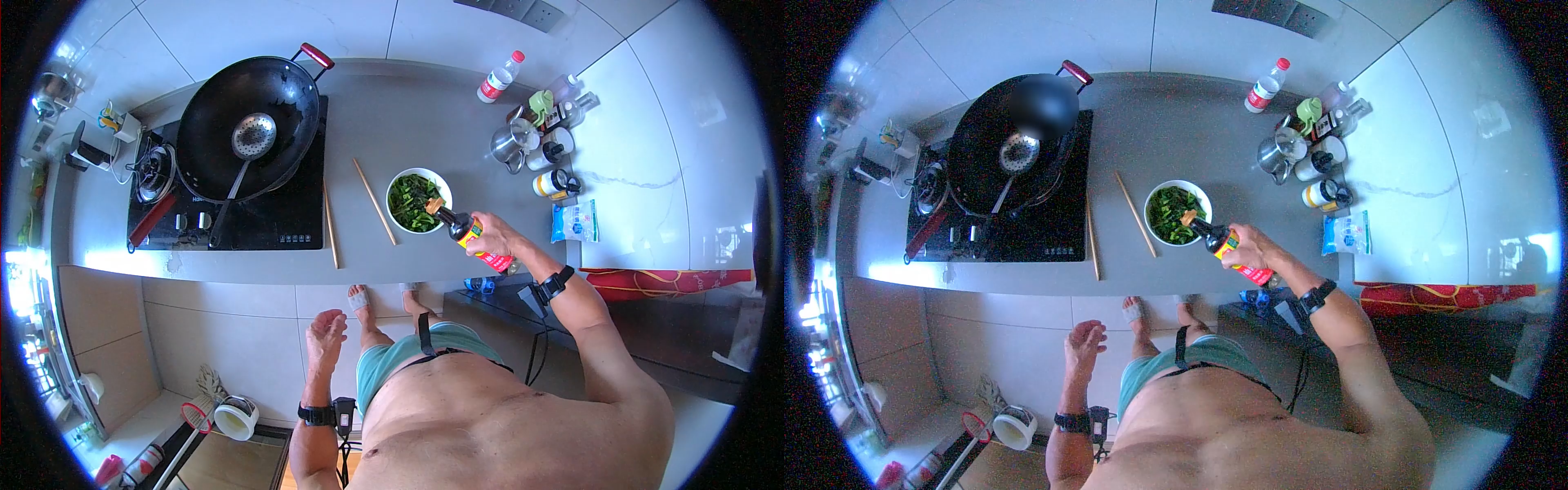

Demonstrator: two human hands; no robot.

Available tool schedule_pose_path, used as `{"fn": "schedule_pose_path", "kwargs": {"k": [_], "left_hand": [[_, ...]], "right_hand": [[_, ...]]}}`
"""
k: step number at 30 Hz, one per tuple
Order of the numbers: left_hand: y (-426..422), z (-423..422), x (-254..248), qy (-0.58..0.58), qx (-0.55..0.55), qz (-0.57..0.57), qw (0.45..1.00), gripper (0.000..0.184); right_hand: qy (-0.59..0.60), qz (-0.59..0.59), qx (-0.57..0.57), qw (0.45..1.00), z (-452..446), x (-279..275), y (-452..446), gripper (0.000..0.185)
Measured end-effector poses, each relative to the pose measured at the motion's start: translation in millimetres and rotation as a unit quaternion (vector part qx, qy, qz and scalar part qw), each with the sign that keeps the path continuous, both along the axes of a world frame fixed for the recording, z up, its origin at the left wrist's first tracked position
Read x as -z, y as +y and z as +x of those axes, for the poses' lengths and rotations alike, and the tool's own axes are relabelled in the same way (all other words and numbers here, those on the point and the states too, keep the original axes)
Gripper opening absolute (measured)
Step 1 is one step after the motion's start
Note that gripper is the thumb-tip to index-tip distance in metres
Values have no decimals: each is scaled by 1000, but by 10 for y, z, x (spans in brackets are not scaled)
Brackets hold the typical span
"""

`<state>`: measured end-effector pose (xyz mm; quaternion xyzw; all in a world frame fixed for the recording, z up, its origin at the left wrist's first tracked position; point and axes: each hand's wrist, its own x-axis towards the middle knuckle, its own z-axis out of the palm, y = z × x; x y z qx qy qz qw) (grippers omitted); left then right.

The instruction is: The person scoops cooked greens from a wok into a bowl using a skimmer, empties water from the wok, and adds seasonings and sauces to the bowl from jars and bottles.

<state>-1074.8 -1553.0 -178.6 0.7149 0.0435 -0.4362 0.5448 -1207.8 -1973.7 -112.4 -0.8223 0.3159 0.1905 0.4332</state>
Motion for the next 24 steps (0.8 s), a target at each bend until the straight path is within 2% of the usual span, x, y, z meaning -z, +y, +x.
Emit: {"fn": "schedule_pose_path", "kwargs": {"k": [18, 21, 24], "left_hand": [[-15, 27, 35, 4, 11, 0, 1000, 27], [-41, 43, -12, 0, 17, 2, 1000, 28], [-105, 74, -93, -13, 29, 10, 999, 29]], "right_hand": [[17, 1, 13, 1000, -1, -24, -17, 60], [9, 7, 19, 1000, -12, -43, -17, 57], [-51, 17, 32, 998, -49, -53, 24, 57]]}}
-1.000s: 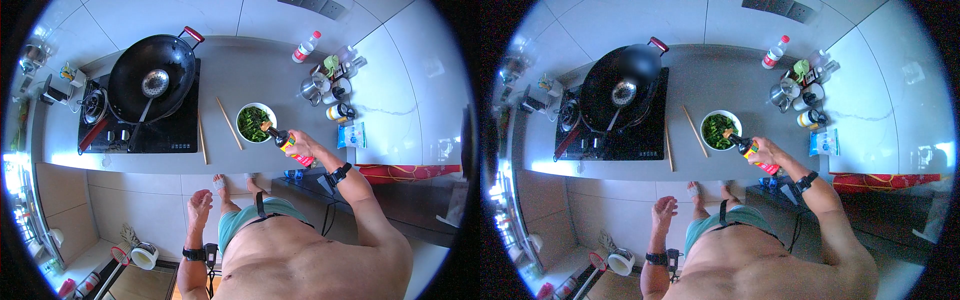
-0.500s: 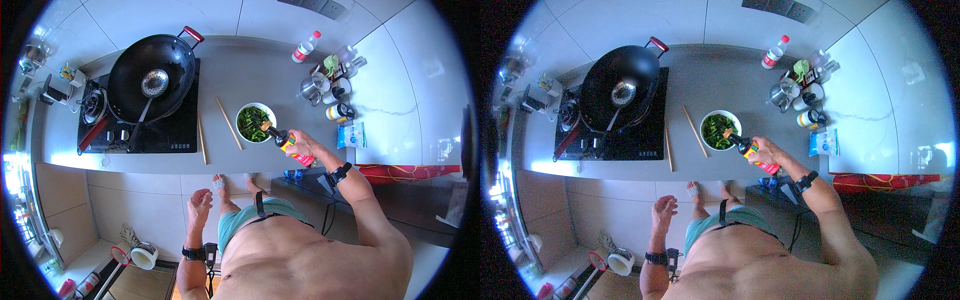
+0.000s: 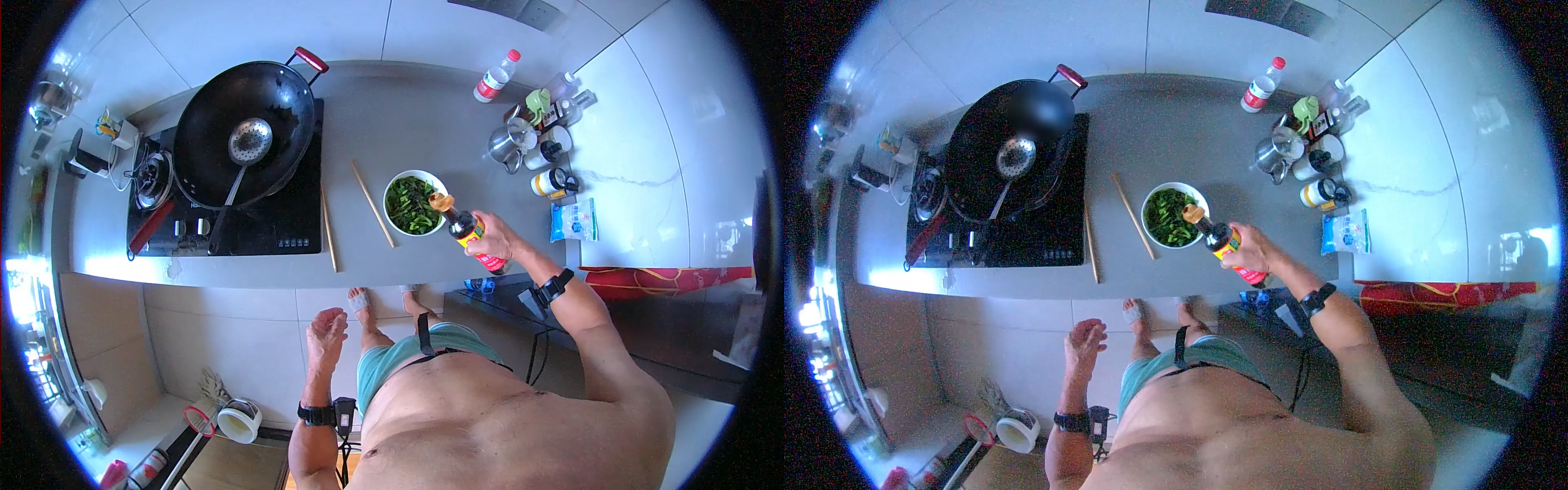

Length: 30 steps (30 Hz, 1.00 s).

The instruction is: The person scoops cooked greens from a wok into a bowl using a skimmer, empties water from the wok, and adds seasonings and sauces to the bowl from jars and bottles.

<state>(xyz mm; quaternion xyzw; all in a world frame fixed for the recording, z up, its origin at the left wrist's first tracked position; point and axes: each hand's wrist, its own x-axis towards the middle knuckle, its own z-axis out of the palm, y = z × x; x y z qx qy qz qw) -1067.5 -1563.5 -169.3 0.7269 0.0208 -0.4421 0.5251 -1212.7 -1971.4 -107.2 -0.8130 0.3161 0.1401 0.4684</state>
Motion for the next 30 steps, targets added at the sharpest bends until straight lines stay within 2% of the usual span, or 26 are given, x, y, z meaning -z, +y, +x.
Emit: {"fn": "schedule_pose_path", "kwargs": {"k": [4, 7, 9, 12, 15, 19, 23, 28, 30], "left_hand": [[-189, 75, -223, -42, 28, -51, 997, 32], [-572, 65, -548, -112, 66, -105, 986, 48], [-925, -9, -983, -152, 94, -128, 975, 65], [-1305, -105, -1431, -228, 182, -130, 948, 70], [-1448, -155, -1489, -266, 189, -121, 938, 59], [-1375, -138, -1340, -117, 83, -206, 968, 40], [-1329, 4, -1350, 109, 67, -243, 961, 40], [-1308, 75, -1364, 175, 63, -275, 943, 39], [-1337, 90, -1371, 186, 55, -288, 938, 40]], "right_hand": [[-132, -9, 30, 991, -87, 33, 205, 62], [-186, 28, 31, 982, -142, 43, 492, 68], [-201, 15, 7, 979, -156, 54, 707, 68], [-234, 7, -25, 972, -115, 53, 990, 68], [-234, 49, -15, 971, -82, 75, 1114, 68], [-251, 73, -12, 965, -49, -5, 1109, 66], [-249, 47, -43, 966, 14, -153, 1079, 63], [-290, 9, -83, 954, 101, -172, 1037, 63], [-269, 27, -76, 960, 131, -180, 979, 64]]}}
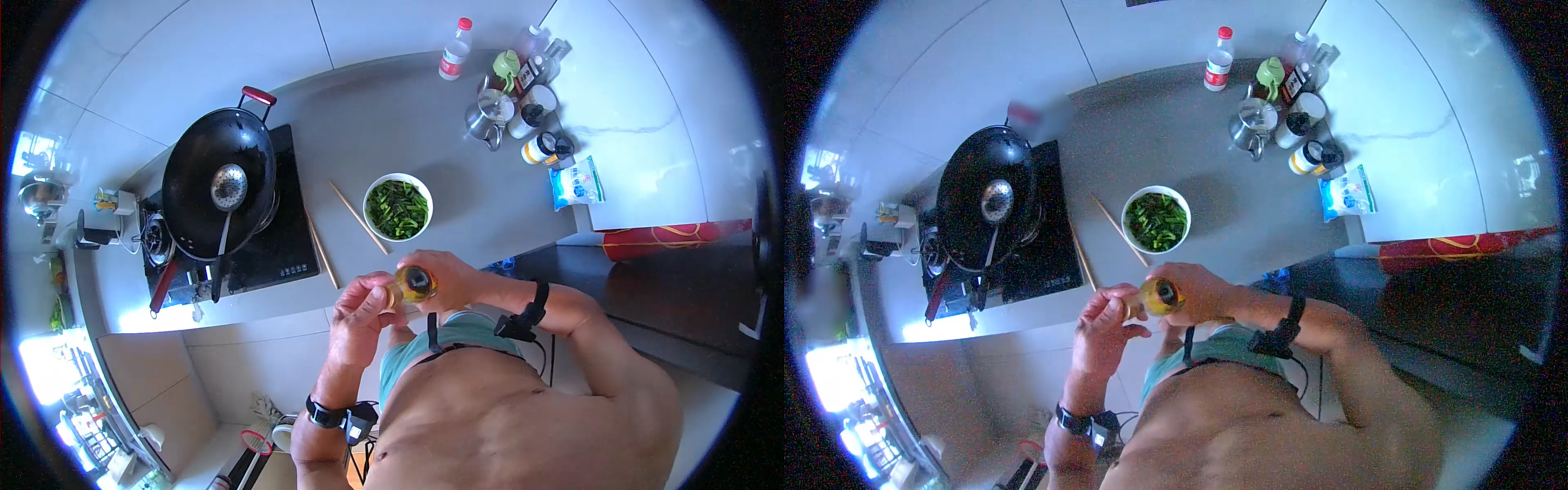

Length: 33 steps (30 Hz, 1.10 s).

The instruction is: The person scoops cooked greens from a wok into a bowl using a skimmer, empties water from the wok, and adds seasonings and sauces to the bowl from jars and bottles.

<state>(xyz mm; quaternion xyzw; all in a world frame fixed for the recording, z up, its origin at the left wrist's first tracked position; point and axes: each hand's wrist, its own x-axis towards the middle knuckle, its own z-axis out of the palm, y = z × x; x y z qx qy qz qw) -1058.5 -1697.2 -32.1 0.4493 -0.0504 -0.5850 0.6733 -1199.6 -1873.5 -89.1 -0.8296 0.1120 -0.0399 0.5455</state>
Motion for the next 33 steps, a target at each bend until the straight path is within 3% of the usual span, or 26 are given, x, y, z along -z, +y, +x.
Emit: {"fn": "schedule_pose_path", "kwargs": {"k": [2, 3, 6, 7, 10, 11, 13, 14, 17, 20, 21, 24, 25, 28, 30, 31, 33], "left_hand": [[-83, -40, -7, 22, -18, -20, 999, 41], [-117, 0, -39, 50, -5, -21, 999, 60], [-204, 73, -181, -185, 0, -75, 980, 82], [-163, 168, -142, -345, 80, 9, 935, 98], [-264, 53, 72, -542, 154, 11, 826, 99], [-323, -47, 92, -466, 172, -22, 867, 92], [-381, -171, 226, -447, 103, -23, 888, 74], [-401, -168, 391, -422, 79, -19, 903, 68], [-569, -116, 67, -522, 73, -9, 850, 58], [-744, -105, -66, -526, 78, 34, 846, 58], [-821, -135, -108, -555, 75, 59, 826, 67], [-1044, -159, -95, -573, 112, 71, 809, 82], [-1113, -146, -141, -540, 137, 55, 828, 94], [-1087, -114, -318, -681, 53, -12, 730, 101], [-793, 73, -120, -607, 70, 40, 790, 87], [-584, 154, -17, -568, 89, 96, 813, 79], [-150, 219, 184, -472, 26, 203, 857, 62]], "right_hand": [[-1, 15, 13, 1000, 20, -49, -44, 65], [-15, 22, 24, 999, 40, -110, -73, 65], [-18, 110, 62, 992, 40, -271, -119, 66], [-15, 144, 76, 987, 36, -333, -159, 66], [-73, 9, 87, 994, 64, -498, -184, 70], [-75, 18, 79, 994, 82, -570, -184, 74], [-83, 39, 56, 994, 141, -717, -207, 82], [-115, -20, 63, 991, 147, -759, -246, 86], [-188, -193, 82, 960, 147, -977, -459, 100], [-22, -68, 28, 997, 68, -1496, -759, 95], [-81, -79, 45, 993, 88, -1510, -808, 70], [-50, -130, 60, 988, 178, -1527, -1008, 44], [-100, -139, 77, 982, 198, -1543, -1100, 31], [-50, -149, 114, 981, 125, -1836, -1662, 38], [-108, -90, 170, 975, 129, -1989, -2216, 35], [-114, -130, 195, 966, 132, -2108, -2519, 31], [-103, -207, 259, 938, 149, -2338, -3058, 32]]}}
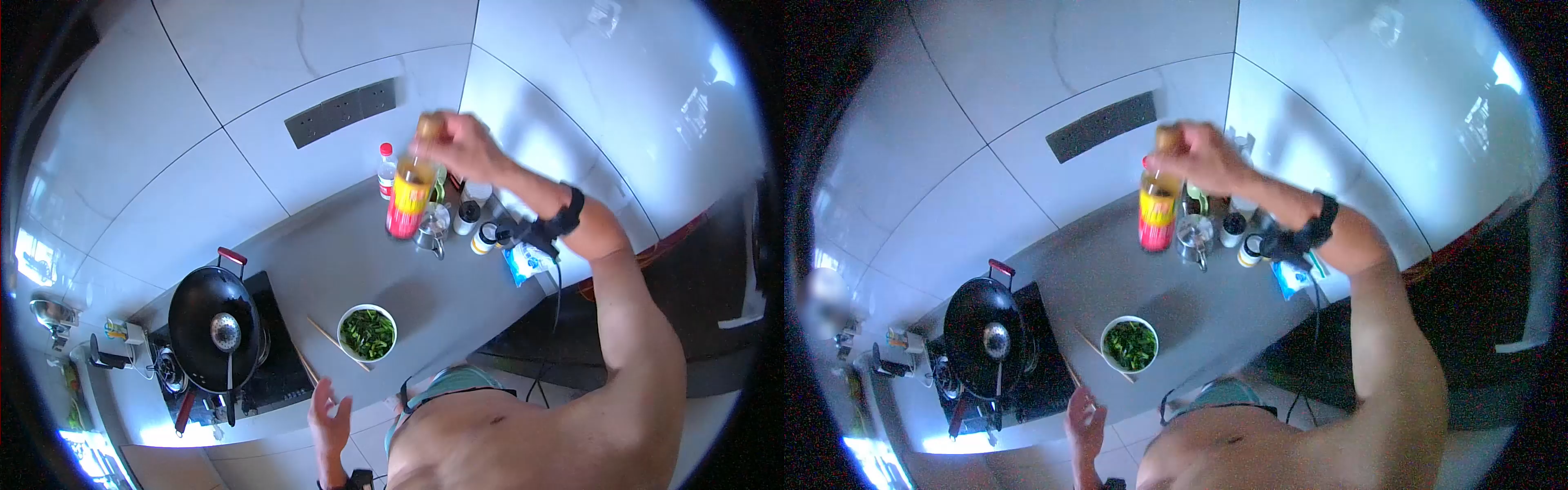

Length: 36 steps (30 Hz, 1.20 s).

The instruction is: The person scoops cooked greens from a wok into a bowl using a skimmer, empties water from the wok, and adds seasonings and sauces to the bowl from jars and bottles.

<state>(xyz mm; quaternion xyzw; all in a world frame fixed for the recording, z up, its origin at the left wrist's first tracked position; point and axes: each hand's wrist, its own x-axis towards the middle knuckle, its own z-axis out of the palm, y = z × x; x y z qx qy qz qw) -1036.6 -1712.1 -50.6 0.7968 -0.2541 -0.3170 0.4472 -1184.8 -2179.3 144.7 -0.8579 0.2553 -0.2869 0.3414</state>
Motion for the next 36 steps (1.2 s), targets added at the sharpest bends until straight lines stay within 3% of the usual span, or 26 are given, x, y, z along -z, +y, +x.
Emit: {"fn": "schedule_pose_path", "kwargs": {"k": [2, 4, 6, 9, 13, 16, 17, 18, 19, 21, 23, 27, 32, 34, 36], "left_hand": [[475, -20, 269, 40, -109, 41, 992, 54], [1102, -43, 844, 33, -148, -14, 988, 49], [1438, -219, 1069, 101, -251, -107, 957, 35], [1892, -418, 1259, 110, -250, -80, 959, 37], [1831, -561, 1020, 175, -311, -51, 933, 40], [1698, -575, 735, 368, -422, -116, 820, 42], [1644, -579, 662, 378, -429, -121, 812, 43], [1541, -631, 600, 284, -361, -67, 885, 41], [1433, -682, 538, 177, -301, -9, 937, 39], [1346, -627, 445, 175, -274, 34, 945, 37], [1224, -602, 326, 119, -222, 88, 964, 37], [909, -502, 52, 50, -132, 181, 973, 37], [858, -402, 191, 107, -131, 182, 969, 36], [751, -318, 155, 95, -100, 185, 973, 37], [623, -220, 118, 79, -59, 181, 978, 37]], "right_hand": [[36, -63, 90, 993, 46, -125, -476, 40], [51, -97, 152, 982, 121, -48, -962, 46], [46, -98, 193, 975, 199, 180, -1407, 52], [86, -128, 208, 966, 294, 639, -1912, 55], [162, -123, 197, 959, 442, 1219, -2199, 54], [205, -127, 180, 954, 518, 1691, -2374, 51], [204, -39, 190, 960, 558, 1722, -2392, 47], [86, -140, 225, 960, 553, 2023, -2492, 36], [136, -159, 196, 958, 544, 2092, -2617, 36], [232, -135, 181, 946, 511, 2124, -2682, 38], [209, -83, 163, 961, 430, 2189, -2737, 41], [243, -90, 196, 946, 355, 2226, -2674, 45], [377, -132, 243, 884, 279, 1814, -2421, 62], [326, -176, 285, 884, 301, 1547, -2185, 63], [165, -215, 240, 932, 188, 1624, -2229, 57]]}}
